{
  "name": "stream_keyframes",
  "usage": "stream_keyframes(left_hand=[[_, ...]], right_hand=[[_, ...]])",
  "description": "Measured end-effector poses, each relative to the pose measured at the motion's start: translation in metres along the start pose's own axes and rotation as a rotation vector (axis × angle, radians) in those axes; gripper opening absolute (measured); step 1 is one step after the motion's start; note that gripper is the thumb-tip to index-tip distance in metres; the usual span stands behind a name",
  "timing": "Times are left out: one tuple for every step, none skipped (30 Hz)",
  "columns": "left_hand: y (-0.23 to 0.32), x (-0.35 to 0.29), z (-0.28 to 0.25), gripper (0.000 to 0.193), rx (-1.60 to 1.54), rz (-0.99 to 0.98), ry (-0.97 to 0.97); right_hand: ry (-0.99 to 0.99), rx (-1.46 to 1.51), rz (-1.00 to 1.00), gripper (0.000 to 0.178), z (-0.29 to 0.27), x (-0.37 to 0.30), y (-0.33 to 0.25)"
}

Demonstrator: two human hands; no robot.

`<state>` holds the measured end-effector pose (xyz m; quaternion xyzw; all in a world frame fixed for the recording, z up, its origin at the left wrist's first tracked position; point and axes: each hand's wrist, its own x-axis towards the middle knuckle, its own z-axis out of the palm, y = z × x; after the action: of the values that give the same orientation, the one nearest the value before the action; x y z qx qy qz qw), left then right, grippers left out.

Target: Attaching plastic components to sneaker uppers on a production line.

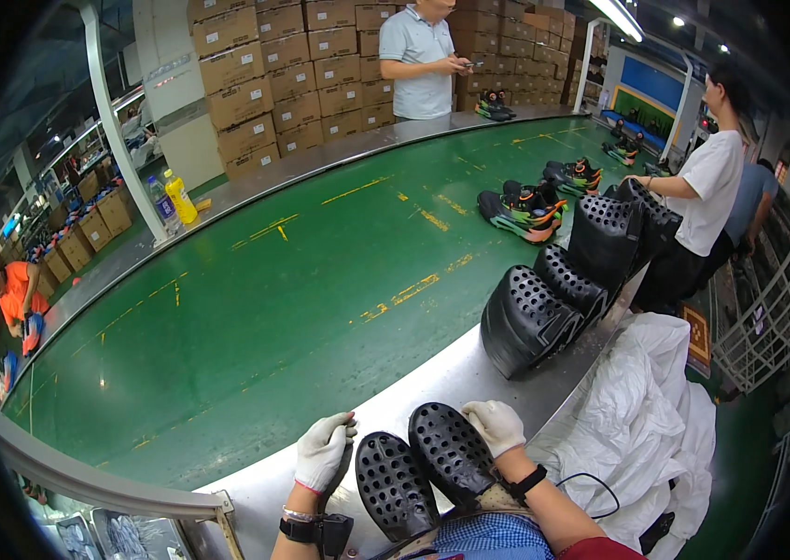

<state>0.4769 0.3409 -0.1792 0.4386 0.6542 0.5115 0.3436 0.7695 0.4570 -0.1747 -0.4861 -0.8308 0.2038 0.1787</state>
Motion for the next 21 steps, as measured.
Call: stream_keyframes(left_hand=[[0.000, 0.000, 0.000, 0.029, -0.015, -0.014, -0.001], [0.001, 0.000, 0.000, 0.029, -0.015, -0.013, -0.001], [0.003, 0.000, 0.000, 0.029, -0.019, -0.012, -0.002], [0.004, 0.000, 0.001, 0.029, -0.022, -0.012, -0.003], [0.004, 0.000, 0.001, 0.029, -0.020, -0.012, -0.001], [0.003, -0.001, 0.001, 0.029, -0.033, -0.021, 0.001], [0.003, -0.001, 0.001, 0.029, -0.045, -0.029, 0.003], [0.002, -0.001, 0.001, 0.029, -0.044, -0.029, 0.004], [0.002, 0.000, 0.001, 0.029, -0.031, -0.018, 0.003], [0.001, 0.000, 0.000, 0.029, -0.018, -0.006, 0.002], [0.004, 0.000, 0.000, 0.029, -0.018, -0.007, 0.000], [0.008, -0.001, 0.000, 0.029, -0.017, -0.023, -0.005], [0.011, -0.001, -0.001, 0.029, -0.015, -0.038, -0.010], [0.009, -0.001, -0.001, 0.029, -0.014, -0.038, -0.009], [0.005, 0.000, 0.000, 0.029, -0.012, -0.025, -0.006], [0.002, 0.000, 0.000, 0.030, -0.011, -0.011, -0.004], [0.002, 0.000, 0.000, 0.030, -0.010, -0.012, -0.004], [0.004, 0.000, 0.000, 0.030, 0.001, -0.012, -0.005], [0.005, 0.000, 0.000, 0.030, 0.012, -0.013, -0.006], [0.007, 0.000, -0.001, 0.030, 0.013, -0.013, -0.008], [0.009, 0.000, -0.001, 0.030, 0.024, -0.010, -0.006]], right_hand=[[-0.004, -0.004, 0.003, 0.023, 0.000, 0.000, 0.000], [-0.006, -0.010, 0.006, 0.023, -0.001, 0.000, 0.000], [-0.005, -0.010, 0.006, 0.023, -0.001, 0.000, 0.000], [0.001, -0.007, 0.004, 0.023, -0.001, -0.001, 0.000], [0.006, -0.002, 0.000, 0.023, 0.000, 0.000, 0.000], [0.005, 0.000, -0.002, 0.023, 0.001, -0.001, 0.001], [0.027, 0.002, -0.025, 0.019, 0.002, -0.001, 0.001], [0.050, 0.004, -0.048, 0.015, 0.003, -0.001, 0.002], [0.050, 0.005, -0.048, 0.015, 0.003, -0.001, 0.002], [0.050, 0.003, -0.045, 0.015, 0.004, -0.001, 0.002], [0.050, -0.001, -0.039, 0.015, 0.004, -0.001, 0.002], [0.050, -0.001, -0.037, 0.015, 0.004, -0.002, 0.003], [0.056, -0.003, -0.041, 0.015, 0.003, -0.002, 0.003], [0.062, -0.003, -0.047, 0.015, 0.003, -0.002, 0.002], [0.061, -0.002, -0.048, 0.015, 0.002, -0.002, 0.001], [0.061, -0.001, -0.047, 0.015, 0.001, -0.002, 0.000], [0.062, -0.001, -0.044, 0.015, 0.001, -0.002, -0.001], [0.062, 0.000, -0.044, 0.015, 0.001, -0.002, -0.001], [0.057, -0.001, -0.037, 0.016, 0.001, -0.001, -0.002], [0.052, -0.002, -0.028, 0.016, 0.000, -0.002, -0.003], [0.053, -0.002, -0.027, 0.016, 0.000, -0.002, -0.003]])
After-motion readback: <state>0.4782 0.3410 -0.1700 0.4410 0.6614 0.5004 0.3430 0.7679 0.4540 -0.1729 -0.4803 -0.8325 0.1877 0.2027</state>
